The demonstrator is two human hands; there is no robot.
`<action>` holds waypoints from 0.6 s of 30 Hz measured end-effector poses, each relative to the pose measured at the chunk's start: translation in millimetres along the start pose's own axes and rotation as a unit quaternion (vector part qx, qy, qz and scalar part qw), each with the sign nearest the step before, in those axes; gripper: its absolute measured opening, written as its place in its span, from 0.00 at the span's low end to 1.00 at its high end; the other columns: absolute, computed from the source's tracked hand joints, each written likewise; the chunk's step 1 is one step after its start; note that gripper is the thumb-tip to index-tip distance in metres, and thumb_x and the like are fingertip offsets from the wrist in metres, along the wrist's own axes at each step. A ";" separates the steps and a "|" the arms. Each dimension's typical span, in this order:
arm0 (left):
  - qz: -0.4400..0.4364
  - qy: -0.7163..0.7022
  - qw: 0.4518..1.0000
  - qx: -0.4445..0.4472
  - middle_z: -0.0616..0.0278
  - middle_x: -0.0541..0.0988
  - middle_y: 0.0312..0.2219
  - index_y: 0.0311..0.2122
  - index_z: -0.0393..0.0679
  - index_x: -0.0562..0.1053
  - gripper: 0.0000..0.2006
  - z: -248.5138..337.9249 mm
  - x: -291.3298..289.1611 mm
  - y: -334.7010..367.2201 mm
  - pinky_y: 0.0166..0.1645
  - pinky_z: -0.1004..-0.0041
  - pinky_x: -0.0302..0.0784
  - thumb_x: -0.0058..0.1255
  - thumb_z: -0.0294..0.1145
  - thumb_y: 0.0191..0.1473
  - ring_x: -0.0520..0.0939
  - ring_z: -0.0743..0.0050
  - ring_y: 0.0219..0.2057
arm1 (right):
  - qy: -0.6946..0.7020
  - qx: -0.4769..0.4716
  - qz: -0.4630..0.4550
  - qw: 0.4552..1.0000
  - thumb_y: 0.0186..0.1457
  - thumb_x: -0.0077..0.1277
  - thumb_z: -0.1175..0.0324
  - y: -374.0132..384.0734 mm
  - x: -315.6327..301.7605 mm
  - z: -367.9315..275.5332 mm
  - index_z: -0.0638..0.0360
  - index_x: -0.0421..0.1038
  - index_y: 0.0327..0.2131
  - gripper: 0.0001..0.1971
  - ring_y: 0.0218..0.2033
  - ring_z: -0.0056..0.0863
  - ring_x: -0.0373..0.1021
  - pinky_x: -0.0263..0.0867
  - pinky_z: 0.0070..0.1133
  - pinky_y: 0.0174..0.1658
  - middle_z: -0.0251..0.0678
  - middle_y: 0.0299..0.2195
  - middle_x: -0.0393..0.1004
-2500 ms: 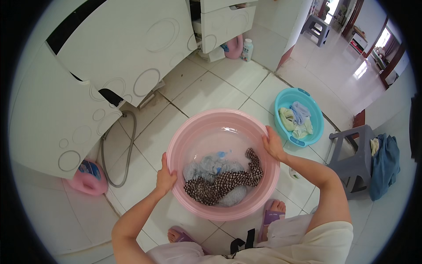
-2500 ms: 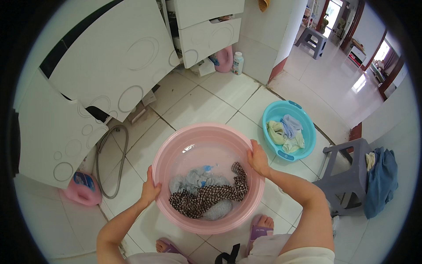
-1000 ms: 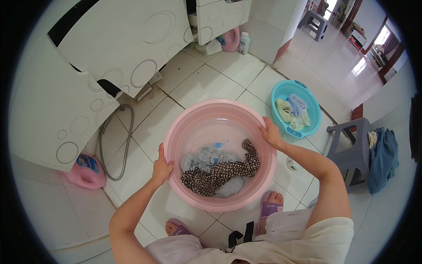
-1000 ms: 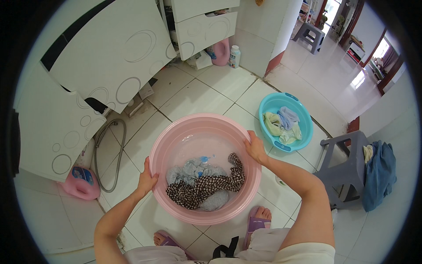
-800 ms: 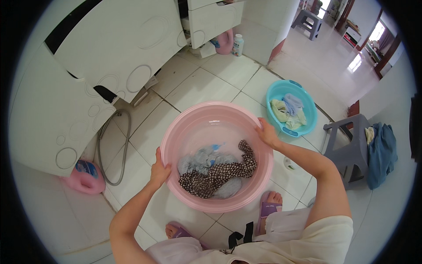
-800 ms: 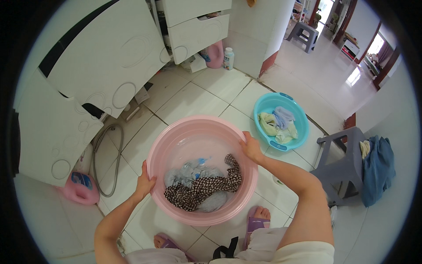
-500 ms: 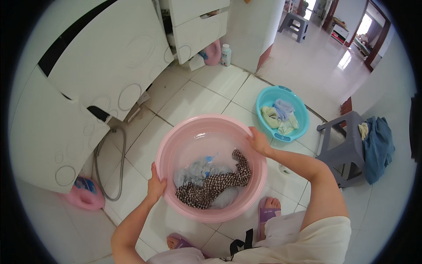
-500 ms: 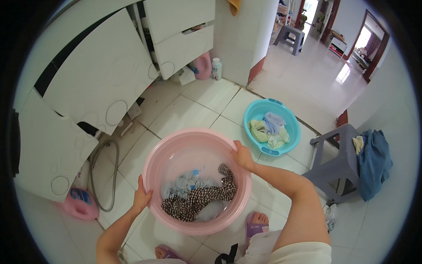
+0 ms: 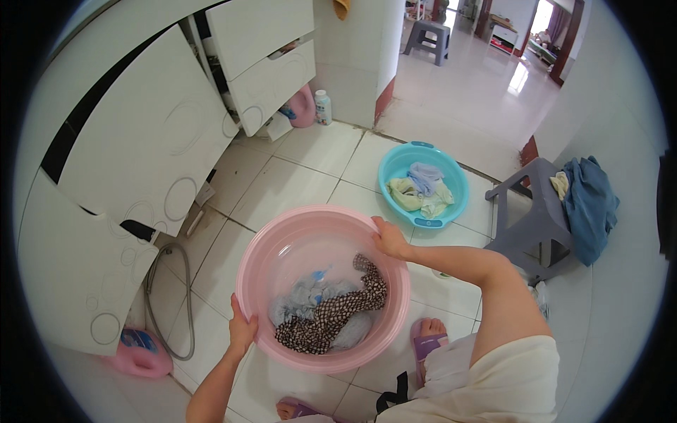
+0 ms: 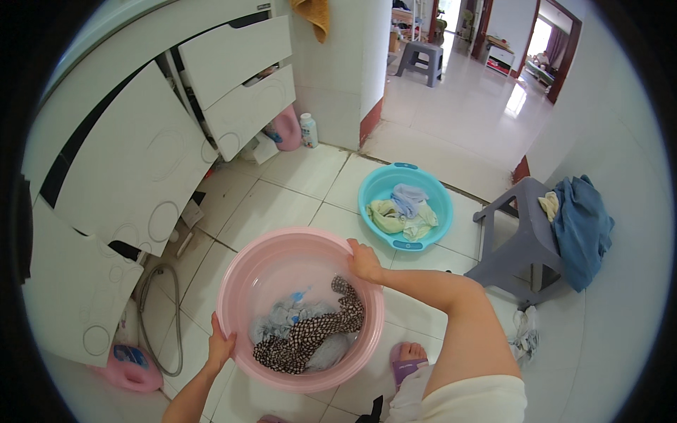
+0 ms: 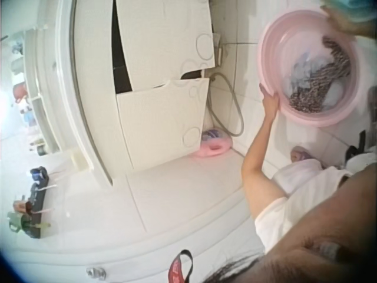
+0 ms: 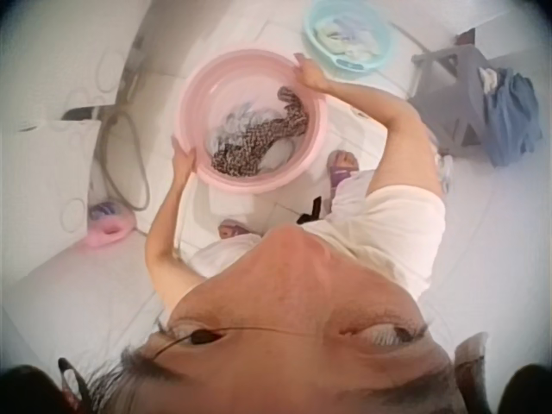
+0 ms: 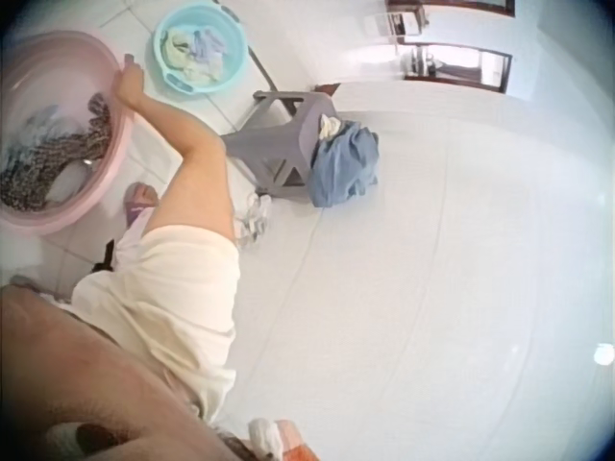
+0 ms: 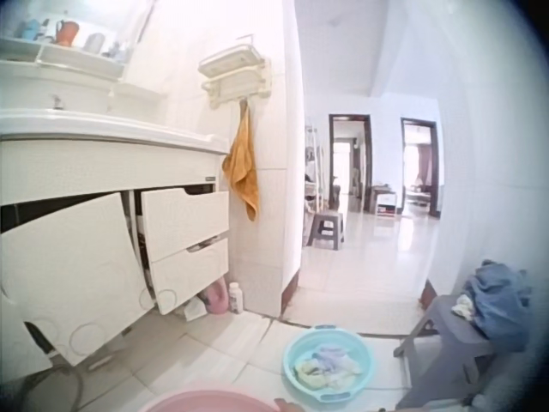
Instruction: The person carries a pink basin containing clothes to a bathroom sink, places it in the sink, and turns on the faucet. They then wash the clothes by hand, scrubbing and rinsing them under running water before wringing them out.
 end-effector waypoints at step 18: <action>-0.022 0.038 0.999 -0.012 0.39 0.73 0.33 0.57 0.47 0.37 0.39 0.2 -1.9 -0.6 0.37 0.57 0.70 0.46 0.33 0.44 0.75 0.39 0.32 | 0.008 0.009 -0.016 1.000 0.45 0.42 0.70 1.7 0.7 4.0 0.63 0.55 0.45 0.21 0.35 0.51 0.65 0.61 0.38 0.40 0.55 0.32 0.68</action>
Point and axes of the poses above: each hand's wrist, its own y-axis towards the middle knuckle, its own x-axis out of the palm, z = x × y, the point moved 1 cm from there along y, towards the middle knuckle
